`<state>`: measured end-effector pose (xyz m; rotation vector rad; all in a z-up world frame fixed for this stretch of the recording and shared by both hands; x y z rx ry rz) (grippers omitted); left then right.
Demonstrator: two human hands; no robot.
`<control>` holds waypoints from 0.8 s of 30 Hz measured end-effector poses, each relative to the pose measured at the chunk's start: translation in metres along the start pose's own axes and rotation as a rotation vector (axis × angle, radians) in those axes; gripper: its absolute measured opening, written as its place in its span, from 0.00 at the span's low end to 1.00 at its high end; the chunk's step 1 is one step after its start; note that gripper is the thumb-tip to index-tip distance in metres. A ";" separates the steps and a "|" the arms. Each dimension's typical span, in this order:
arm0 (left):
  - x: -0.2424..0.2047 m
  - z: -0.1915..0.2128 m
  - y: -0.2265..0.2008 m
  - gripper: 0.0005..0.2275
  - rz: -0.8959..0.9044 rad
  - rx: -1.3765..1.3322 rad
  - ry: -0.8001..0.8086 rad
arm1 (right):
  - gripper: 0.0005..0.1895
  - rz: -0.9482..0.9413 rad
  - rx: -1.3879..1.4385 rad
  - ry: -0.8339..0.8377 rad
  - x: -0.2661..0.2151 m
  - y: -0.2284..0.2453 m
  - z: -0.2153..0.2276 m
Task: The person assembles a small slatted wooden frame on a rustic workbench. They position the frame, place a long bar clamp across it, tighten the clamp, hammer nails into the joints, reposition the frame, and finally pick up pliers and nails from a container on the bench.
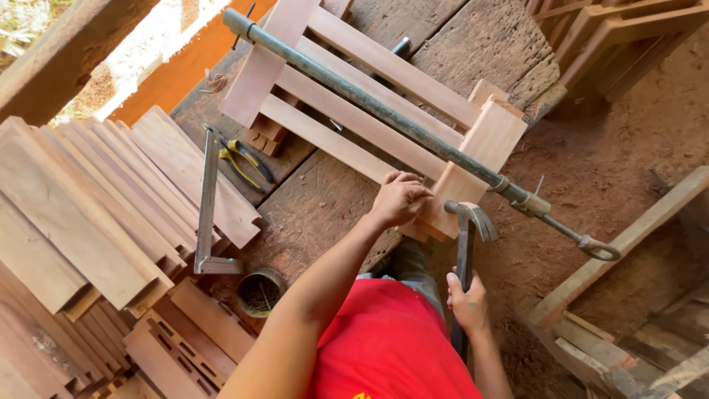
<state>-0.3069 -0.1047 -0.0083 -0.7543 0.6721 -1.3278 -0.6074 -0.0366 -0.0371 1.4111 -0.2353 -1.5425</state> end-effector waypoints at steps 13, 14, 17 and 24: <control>0.003 0.003 -0.003 0.06 -0.022 -0.003 -0.018 | 0.18 -0.013 -0.119 -0.012 -0.004 0.017 0.000; 0.002 0.003 -0.003 0.06 -0.029 -0.007 -0.022 | 0.19 -0.024 -0.135 -0.013 -0.004 0.016 0.001; 0.003 0.004 -0.005 0.06 -0.029 0.023 -0.014 | 0.18 -0.011 -0.184 -0.018 -0.005 0.020 0.002; -0.006 0.010 -0.015 0.06 -0.141 0.076 -0.154 | 0.20 -0.079 -0.378 -0.063 -0.019 0.036 0.003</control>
Point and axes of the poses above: each hand's wrist, its own x-axis towards the middle knuckle, its own z-axis out of the back of the hand, y = z × x, the point moved 9 cm from there along x, towards the middle knuckle, and after that the axes turned 3 degrees about y, right-handed, at the moved point
